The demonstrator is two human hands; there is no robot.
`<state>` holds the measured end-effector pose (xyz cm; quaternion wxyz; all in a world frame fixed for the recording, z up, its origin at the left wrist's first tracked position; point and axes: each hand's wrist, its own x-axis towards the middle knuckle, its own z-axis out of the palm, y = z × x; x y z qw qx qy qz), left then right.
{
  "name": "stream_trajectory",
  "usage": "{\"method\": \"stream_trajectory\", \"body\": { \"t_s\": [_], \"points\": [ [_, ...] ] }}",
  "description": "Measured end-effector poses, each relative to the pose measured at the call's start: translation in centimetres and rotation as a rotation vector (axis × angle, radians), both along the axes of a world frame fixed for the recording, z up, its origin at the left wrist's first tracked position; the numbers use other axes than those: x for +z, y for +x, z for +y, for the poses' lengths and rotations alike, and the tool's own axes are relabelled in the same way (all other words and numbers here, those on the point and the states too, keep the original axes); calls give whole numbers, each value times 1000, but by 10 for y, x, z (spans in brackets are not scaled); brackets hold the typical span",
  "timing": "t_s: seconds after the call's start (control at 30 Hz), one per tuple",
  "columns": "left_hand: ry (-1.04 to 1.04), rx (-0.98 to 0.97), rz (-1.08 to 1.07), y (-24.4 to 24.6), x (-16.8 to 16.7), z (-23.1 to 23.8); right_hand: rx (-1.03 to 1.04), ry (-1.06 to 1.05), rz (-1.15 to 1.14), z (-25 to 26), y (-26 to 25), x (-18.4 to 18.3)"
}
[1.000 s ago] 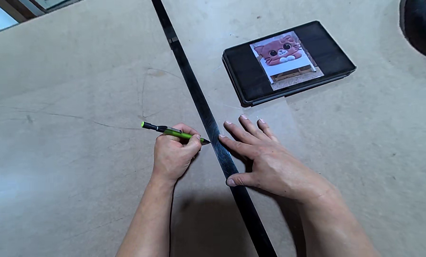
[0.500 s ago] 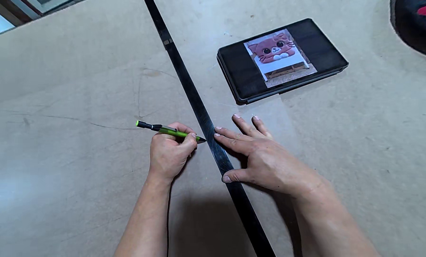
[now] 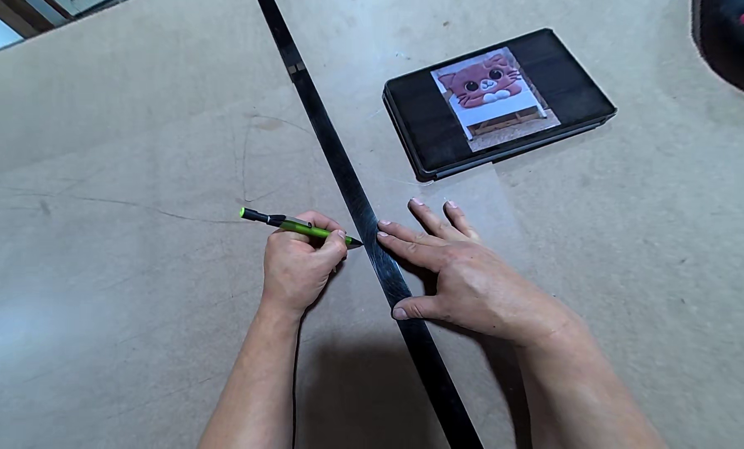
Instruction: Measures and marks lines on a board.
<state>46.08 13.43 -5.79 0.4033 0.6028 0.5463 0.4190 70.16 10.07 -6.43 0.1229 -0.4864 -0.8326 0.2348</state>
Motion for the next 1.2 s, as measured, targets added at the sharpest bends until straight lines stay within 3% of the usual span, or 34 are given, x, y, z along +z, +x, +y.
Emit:
{"method": "stream_trajectory", "body": {
  "t_s": [0.97,1.2],
  "points": [
    [-44,-26,41,-2,6,-7,8,-30,35,0,1,1],
    [137,109,-190,2,-8,4,-3,-38,34,-1,1,2]
  ]
}}
